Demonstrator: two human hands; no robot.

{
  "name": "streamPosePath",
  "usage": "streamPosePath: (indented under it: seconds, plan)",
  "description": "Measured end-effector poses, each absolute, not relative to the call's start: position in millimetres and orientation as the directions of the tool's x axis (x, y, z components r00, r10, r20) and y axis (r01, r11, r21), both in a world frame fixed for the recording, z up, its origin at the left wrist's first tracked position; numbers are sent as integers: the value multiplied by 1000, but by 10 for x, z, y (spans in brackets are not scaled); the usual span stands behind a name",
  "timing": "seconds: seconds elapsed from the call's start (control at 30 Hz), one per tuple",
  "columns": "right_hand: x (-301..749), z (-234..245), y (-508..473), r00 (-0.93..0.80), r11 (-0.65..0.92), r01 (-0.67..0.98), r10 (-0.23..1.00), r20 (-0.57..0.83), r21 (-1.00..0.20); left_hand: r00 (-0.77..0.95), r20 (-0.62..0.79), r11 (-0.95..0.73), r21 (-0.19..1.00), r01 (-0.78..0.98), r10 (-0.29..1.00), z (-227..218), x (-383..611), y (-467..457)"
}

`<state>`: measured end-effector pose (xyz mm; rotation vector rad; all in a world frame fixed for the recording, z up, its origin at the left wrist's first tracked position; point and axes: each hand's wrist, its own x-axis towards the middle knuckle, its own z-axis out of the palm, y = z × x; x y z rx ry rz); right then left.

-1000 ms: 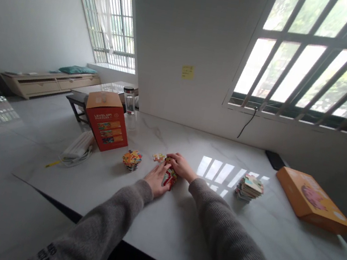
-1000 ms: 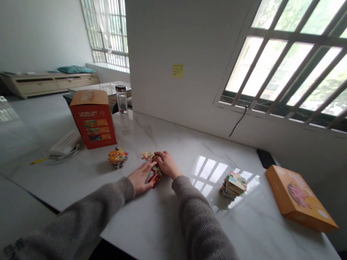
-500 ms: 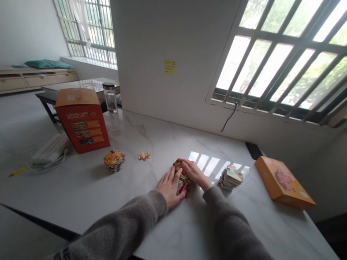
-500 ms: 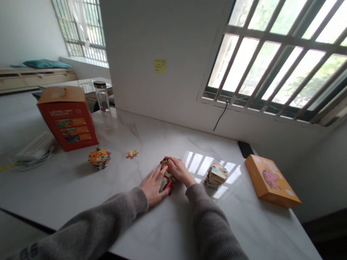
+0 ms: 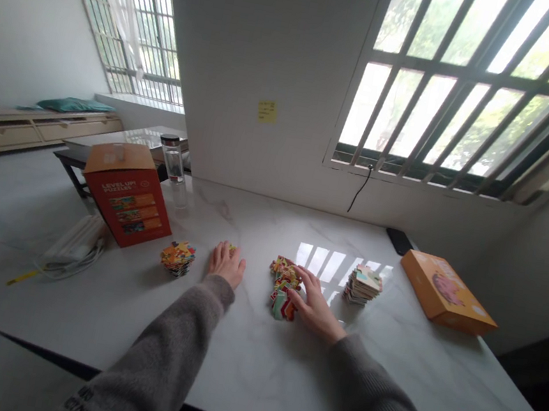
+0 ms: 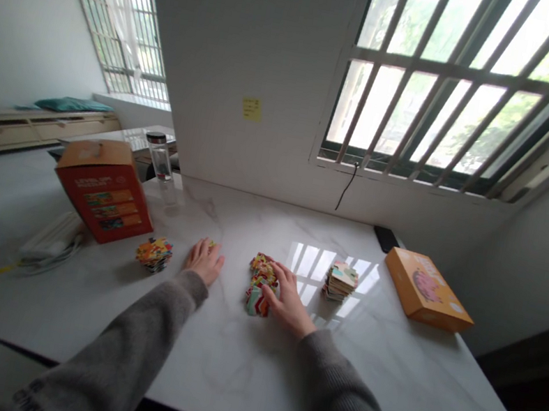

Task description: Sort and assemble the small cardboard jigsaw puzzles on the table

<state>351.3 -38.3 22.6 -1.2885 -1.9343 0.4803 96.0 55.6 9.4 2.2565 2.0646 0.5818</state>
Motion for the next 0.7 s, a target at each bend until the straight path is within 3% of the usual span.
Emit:
streamPosePath:
  seconds: [0.2,0.33,0.43,0.57,0.7]
  plan:
    - [3447,270,-532,-294,467,654,882,369,-595,78,168,-113,211,971,983,195,824,642]
    - [3459,237,-526,-264,466,660,878,398,-589,121,135,-155,284,946,983,234,778,615]
    - [3461,235,-516,-224,470,664,867,445,-581,207,146,-252,471,845,967,219,806,567]
    - [3437,324,-534,-101,492,664,805,585,-563,317,249,-390,745,542,915,239,942,468]
    - [3367,440,-619,30,463,636,785,619,-617,375,211,-244,969,40,903,328,1223,263]
